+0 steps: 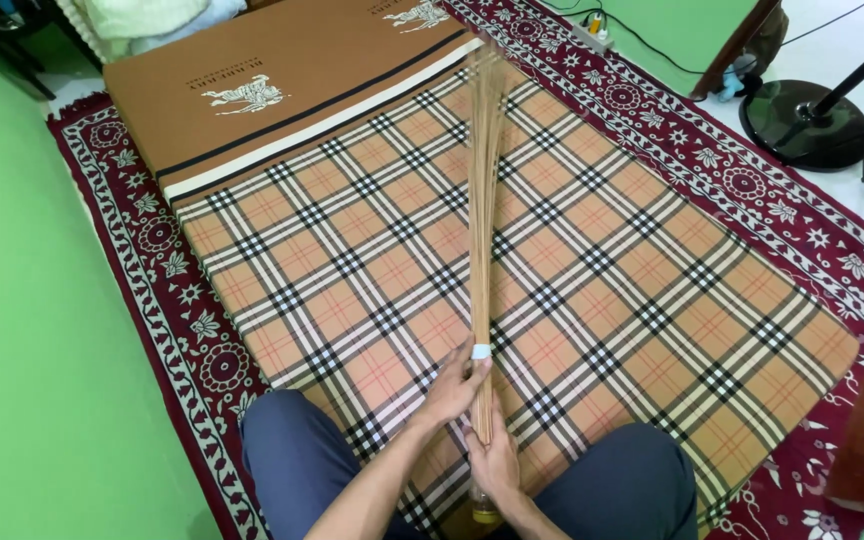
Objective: The person sweeps a plaid mattress and the surrounding rug using a traditional straw broom. They move the broom back and forth across the mattress surface and then sweep the rug edges and corners.
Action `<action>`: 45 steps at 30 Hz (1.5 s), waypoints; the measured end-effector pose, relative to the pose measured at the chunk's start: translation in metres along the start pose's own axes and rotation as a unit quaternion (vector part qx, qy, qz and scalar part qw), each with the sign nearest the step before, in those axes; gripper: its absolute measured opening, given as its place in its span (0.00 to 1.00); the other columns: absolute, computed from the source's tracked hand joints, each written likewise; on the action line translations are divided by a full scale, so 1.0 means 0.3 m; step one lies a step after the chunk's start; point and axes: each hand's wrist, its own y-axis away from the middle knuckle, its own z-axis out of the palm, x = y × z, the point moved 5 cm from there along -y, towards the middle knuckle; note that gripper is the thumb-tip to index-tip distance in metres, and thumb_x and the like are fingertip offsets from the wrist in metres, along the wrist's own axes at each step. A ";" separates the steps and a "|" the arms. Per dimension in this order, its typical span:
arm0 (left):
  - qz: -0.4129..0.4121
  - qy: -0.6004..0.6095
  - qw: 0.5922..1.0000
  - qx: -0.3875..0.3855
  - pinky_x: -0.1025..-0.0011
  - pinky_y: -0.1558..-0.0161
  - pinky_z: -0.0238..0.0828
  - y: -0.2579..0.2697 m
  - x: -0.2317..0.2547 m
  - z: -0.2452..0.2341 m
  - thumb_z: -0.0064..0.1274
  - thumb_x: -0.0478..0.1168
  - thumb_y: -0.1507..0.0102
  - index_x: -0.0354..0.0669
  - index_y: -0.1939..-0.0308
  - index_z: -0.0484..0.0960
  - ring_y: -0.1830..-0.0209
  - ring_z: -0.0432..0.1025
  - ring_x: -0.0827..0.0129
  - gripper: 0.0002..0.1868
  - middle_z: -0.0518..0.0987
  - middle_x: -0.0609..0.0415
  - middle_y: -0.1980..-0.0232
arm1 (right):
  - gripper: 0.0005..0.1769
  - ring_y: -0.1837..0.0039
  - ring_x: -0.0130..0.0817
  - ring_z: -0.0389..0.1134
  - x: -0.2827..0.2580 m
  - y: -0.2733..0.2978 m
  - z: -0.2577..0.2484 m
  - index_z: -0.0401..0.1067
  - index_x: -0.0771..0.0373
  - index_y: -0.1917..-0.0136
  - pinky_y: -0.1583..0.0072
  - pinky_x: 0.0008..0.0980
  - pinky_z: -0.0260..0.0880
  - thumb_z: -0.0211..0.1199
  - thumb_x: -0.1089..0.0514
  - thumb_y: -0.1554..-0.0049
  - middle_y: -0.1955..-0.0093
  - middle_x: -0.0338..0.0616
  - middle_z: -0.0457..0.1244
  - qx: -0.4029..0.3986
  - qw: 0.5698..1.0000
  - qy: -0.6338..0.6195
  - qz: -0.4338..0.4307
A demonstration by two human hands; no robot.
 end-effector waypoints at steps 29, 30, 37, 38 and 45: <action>0.031 -0.106 0.979 -0.174 0.60 0.27 0.45 -0.156 0.089 0.269 0.20 0.76 0.41 0.56 0.20 0.50 0.23 0.50 0.57 0.51 0.52 0.51 0.20 | 0.49 0.36 0.52 0.70 0.118 0.032 -0.142 0.43 0.42 0.16 0.36 0.44 0.68 0.55 0.44 0.47 0.32 0.49 0.66 0.136 0.974 -0.024 0.178; 0.016 -0.119 0.966 -0.229 0.64 0.20 0.27 -0.109 0.183 0.282 0.23 0.72 0.38 0.55 0.19 0.42 0.16 0.35 0.63 0.48 0.40 0.57 0.15 | 0.48 0.36 0.55 0.69 0.096 0.059 -0.179 0.43 0.47 0.16 0.36 0.47 0.66 0.54 0.47 0.47 0.34 0.52 0.67 0.177 0.968 -0.034 0.172; 0.068 -0.017 0.987 -0.142 0.48 0.24 0.45 0.016 0.219 0.228 0.34 0.64 0.34 0.63 0.20 0.50 0.21 0.51 0.54 0.39 0.54 0.51 0.21 | 0.47 0.44 0.46 0.75 -0.028 0.127 -0.230 0.51 0.48 0.18 0.45 0.40 0.71 0.60 0.47 0.48 0.38 0.47 0.71 0.207 0.973 -0.093 0.042; 0.088 0.014 0.994 -0.066 0.51 0.27 0.52 0.012 0.179 0.191 0.37 0.62 0.34 0.58 0.22 0.56 0.24 0.56 0.56 0.37 0.59 0.51 0.23 | 0.47 0.48 0.42 0.77 -0.028 0.112 -0.211 0.51 0.49 0.18 0.47 0.38 0.73 0.59 0.43 0.48 0.42 0.45 0.73 0.181 0.981 -0.066 -0.010; 0.061 0.157 0.949 0.265 0.64 0.41 0.76 0.158 -0.071 -0.071 0.42 0.64 0.38 0.45 0.22 0.53 0.37 0.73 0.62 0.46 0.62 0.45 0.22 | 0.40 0.71 0.27 0.68 -0.027 0.022 0.084 0.43 0.50 0.18 0.70 0.25 0.79 0.57 0.48 0.36 0.54 0.44 0.73 -0.037 0.966 0.009 -0.255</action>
